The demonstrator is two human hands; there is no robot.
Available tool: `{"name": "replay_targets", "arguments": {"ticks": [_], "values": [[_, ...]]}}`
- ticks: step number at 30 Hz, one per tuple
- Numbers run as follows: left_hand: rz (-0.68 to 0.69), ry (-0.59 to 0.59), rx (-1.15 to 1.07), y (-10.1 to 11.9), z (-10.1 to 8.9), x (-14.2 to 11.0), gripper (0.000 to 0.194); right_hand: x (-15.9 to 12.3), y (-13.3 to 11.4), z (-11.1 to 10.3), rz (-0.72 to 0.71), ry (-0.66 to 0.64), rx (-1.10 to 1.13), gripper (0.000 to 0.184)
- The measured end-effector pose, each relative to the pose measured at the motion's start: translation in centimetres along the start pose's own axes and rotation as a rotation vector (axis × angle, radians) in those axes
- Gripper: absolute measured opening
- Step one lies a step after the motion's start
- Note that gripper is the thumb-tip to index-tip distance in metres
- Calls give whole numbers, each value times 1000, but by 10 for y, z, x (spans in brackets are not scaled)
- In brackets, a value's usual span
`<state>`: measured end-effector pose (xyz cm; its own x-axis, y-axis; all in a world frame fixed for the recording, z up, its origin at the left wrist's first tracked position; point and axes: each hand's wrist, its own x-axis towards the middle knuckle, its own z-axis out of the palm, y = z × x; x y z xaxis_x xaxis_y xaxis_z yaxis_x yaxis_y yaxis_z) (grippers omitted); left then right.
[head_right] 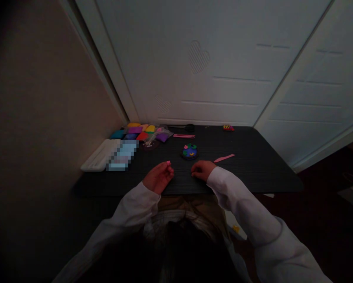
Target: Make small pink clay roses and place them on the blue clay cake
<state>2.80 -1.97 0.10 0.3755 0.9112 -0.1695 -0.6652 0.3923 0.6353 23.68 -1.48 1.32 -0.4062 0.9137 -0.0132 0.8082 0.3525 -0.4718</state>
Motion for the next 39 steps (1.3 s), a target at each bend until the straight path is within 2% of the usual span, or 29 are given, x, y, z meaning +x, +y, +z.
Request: {"name": "replay_targets", "arguments": {"ticks": [18,24,29,34,38,39], "values": [[3,3,9,0,1,-1,11,-3,-5,1,-50,5,-13,14],[2,3,9,1,1,-1,11,-4,-2,1,-14,36,63,13],[-4,13,14,1,2,-1,10,-5,-1,3,48,112,189,16],[-16,-1,26,3,6,-8,9,-12,-25,-4,100,247,364,23],[-27,-58,24,11,23,-28,8,-29,-64,-17,108,368,506,26],[-31,-77,25,13,30,-35,7,-35,-75,-20,91,432,594,23]]}}
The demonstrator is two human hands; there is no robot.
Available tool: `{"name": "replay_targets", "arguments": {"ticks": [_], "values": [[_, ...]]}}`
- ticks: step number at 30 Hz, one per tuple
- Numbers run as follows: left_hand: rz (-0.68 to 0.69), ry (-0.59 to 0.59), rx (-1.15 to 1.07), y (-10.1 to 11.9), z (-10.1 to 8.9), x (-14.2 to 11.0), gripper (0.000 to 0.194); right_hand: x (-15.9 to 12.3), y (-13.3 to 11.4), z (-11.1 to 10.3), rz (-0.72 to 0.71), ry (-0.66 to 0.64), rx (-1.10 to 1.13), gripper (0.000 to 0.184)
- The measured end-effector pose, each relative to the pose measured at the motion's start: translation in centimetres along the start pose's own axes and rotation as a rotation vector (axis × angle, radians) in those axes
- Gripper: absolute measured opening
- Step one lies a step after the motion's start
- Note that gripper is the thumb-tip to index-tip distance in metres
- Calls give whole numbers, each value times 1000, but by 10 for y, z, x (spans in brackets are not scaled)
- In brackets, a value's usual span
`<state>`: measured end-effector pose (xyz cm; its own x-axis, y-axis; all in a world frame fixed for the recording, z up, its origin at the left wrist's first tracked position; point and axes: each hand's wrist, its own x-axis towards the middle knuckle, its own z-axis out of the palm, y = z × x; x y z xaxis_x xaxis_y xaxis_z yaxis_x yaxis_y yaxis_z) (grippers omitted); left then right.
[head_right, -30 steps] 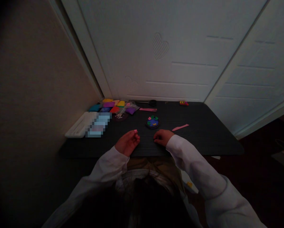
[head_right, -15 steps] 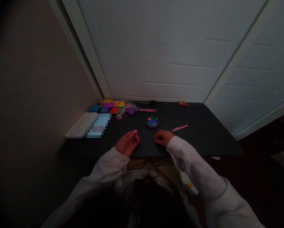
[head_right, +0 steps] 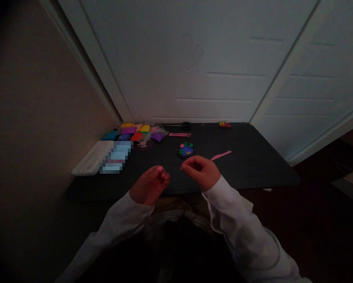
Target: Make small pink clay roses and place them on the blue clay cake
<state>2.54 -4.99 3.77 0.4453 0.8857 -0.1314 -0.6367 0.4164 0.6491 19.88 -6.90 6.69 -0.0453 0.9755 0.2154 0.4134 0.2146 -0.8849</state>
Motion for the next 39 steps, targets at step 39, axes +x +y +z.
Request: {"name": "replay_targets", "arguments": {"ticks": [39], "values": [[80,-447,288,24,42,-63,29,-73,-85,6,-270,70,33,20]]}}
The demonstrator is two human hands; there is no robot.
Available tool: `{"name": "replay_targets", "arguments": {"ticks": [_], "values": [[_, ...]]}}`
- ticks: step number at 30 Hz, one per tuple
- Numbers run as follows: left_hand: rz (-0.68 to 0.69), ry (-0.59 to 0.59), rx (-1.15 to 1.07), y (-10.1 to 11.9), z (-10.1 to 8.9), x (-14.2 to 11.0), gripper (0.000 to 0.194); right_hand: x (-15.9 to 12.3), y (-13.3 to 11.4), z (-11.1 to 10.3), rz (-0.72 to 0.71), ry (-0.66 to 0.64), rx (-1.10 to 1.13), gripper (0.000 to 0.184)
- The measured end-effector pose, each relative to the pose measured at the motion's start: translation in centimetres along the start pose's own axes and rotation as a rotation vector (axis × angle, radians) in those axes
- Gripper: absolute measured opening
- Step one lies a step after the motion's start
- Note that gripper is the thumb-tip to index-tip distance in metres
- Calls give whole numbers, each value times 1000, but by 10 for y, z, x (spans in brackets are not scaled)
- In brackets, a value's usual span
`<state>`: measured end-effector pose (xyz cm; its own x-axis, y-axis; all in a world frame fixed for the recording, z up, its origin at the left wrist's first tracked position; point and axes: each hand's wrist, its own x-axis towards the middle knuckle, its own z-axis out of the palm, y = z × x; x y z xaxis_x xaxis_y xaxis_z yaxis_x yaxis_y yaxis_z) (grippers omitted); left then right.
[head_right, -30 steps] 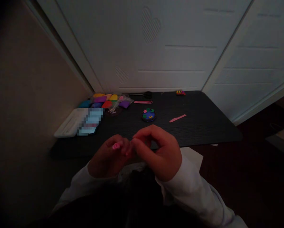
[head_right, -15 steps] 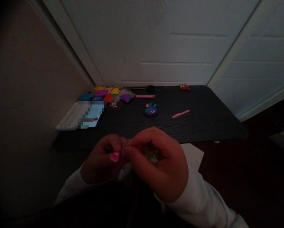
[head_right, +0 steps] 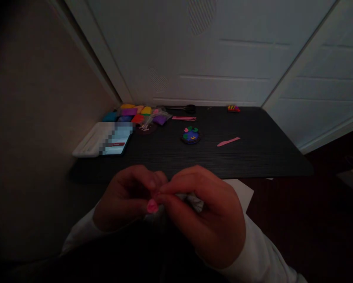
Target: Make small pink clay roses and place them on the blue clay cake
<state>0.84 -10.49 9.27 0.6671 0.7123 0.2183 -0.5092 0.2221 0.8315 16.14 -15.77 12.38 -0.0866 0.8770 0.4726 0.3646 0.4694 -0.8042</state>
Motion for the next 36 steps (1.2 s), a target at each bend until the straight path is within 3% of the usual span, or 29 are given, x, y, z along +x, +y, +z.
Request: {"name": "replay_targets", "arguments": {"ticks": [7,15,23,27,31,32,36], "values": [[52,-35,171,10,5,-2,25,-2,1,-2,-8,-41,-12,23],[130,-2,173,8,4,-1,25,-4,4,-3,-16,-62,6,25],[91,29,71,0,2,1,22,2,9,3,161,9,278,10],[79,92,-7,-13,-9,7,15,19,54,7,187,93,169,1],[74,194,-43,-18,-22,12,9,37,125,11,313,33,-431,14],[69,212,-46,-18,-24,12,8,38,140,12,338,35,-492,15],[73,270,-66,-18,-31,15,6,39,169,17,389,28,-622,18]]}}
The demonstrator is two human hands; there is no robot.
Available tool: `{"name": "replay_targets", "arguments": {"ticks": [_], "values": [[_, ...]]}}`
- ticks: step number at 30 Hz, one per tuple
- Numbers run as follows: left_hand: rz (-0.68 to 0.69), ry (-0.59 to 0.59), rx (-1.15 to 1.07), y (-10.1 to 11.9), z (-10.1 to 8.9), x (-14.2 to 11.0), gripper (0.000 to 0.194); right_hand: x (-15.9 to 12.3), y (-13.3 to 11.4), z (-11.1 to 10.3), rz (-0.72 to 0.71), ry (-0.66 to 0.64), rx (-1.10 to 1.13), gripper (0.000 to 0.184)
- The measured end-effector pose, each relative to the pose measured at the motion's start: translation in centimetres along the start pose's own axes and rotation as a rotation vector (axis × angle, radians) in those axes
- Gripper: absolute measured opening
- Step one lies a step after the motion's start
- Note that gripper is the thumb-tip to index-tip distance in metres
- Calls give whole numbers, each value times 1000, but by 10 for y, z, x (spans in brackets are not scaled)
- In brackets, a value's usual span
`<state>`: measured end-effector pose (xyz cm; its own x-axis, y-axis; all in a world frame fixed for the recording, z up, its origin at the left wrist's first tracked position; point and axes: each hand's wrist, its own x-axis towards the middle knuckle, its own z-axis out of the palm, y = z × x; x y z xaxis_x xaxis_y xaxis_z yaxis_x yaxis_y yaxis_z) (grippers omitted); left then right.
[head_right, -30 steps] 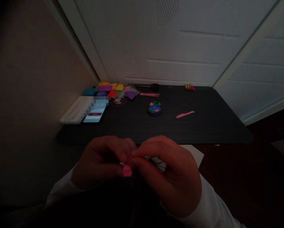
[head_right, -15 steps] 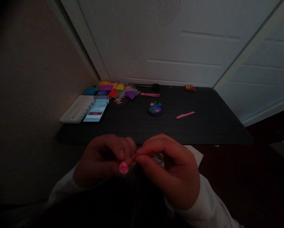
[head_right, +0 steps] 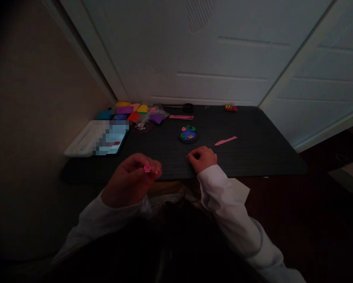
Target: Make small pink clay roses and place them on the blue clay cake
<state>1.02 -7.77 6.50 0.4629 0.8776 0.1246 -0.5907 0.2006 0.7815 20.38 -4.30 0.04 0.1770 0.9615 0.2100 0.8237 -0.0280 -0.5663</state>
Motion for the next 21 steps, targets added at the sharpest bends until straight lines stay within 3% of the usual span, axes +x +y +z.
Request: {"name": "replay_targets", "arguments": {"ticks": [9,14,21], "values": [[-16,65,-38,-1,-4,4,8,-7,15,-19,-48,-107,-163,28],[-31,77,-31,-2,-5,3,8,8,16,-31,-233,-290,-157,20],[-48,84,-21,-3,-5,3,8,49,7,-30,-515,-584,-164,15]]}}
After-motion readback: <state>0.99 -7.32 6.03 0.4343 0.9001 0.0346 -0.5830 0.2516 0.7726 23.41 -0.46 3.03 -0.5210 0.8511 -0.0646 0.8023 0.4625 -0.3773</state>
